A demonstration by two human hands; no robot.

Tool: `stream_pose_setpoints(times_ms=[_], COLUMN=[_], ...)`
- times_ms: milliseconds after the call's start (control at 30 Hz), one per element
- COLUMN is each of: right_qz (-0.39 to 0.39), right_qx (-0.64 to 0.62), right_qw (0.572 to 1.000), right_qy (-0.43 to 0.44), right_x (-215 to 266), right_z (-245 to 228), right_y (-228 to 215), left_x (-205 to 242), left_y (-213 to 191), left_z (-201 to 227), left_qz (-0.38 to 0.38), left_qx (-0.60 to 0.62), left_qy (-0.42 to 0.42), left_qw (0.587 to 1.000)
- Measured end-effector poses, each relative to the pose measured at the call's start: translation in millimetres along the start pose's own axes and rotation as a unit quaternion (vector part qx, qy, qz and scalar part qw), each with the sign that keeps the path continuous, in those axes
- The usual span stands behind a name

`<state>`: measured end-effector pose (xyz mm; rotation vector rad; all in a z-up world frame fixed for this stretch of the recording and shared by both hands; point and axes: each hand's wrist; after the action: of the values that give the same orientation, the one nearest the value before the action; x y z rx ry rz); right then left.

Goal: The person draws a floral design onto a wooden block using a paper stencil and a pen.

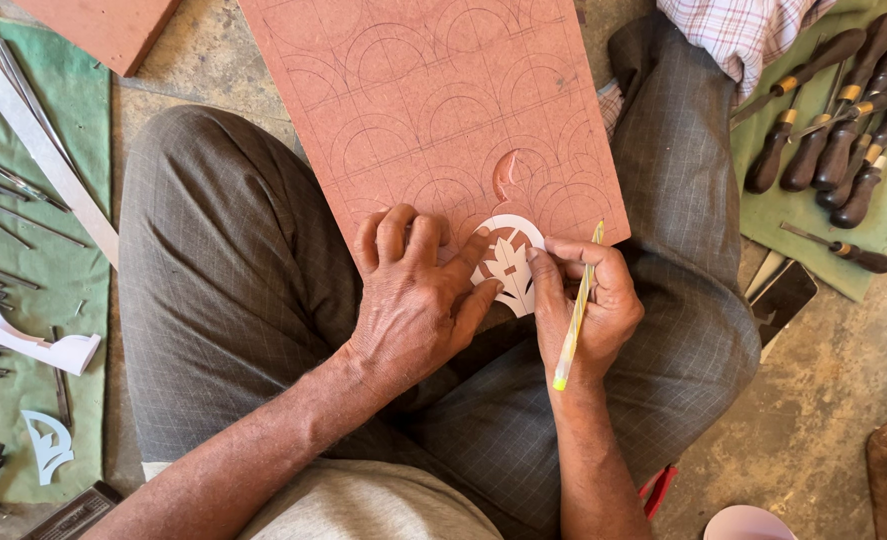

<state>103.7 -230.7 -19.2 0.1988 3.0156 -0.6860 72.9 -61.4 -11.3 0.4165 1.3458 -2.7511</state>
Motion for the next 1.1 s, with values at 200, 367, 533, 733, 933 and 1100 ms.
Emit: stream_pose_setpoints(times_ms=[200, 367, 533, 733, 933, 1100], right_qz=[0.018, 0.009, 0.004, 0.000, -0.001, 0.004], right_qx=[0.006, 0.008, -0.015, -0.037, -0.012, 0.017], right_qw=[1.000, 1.000, 1.000, 0.999, 0.999, 0.998], right_qy=[0.003, 0.000, -0.004, -0.023, -0.049, -0.057], right_x=[1, 2, 0, 0, 0, -1], right_z=[5, 10, 12, 14, 13, 10], right_y=[3, -1, -1, 0, -2, -2], left_x=[-2, -17, -62, -87, -79, -63], left_y=[-7, -14, -21, -20, -23, -26], left_z=[3, -1, -11, -11, -11, -16], left_qz=[-0.023, -0.083, -0.278, -0.363, -0.361, -0.318], left_qx=[0.032, -0.063, -0.092, -0.107, -0.097, -0.063], left_qy=[-0.017, 0.024, 0.048, 0.062, 0.038, 0.003], left_qw=[0.999, 0.994, 0.955, 0.924, 0.927, 0.946])
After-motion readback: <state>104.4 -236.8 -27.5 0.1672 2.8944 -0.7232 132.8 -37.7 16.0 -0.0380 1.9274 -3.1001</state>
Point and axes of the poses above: each hand's wrist, its own x-axis away from the middle knuckle, its own y-axis out of the palm, z = x × y, and after that the axes turned 3 degrees about y, right-handed
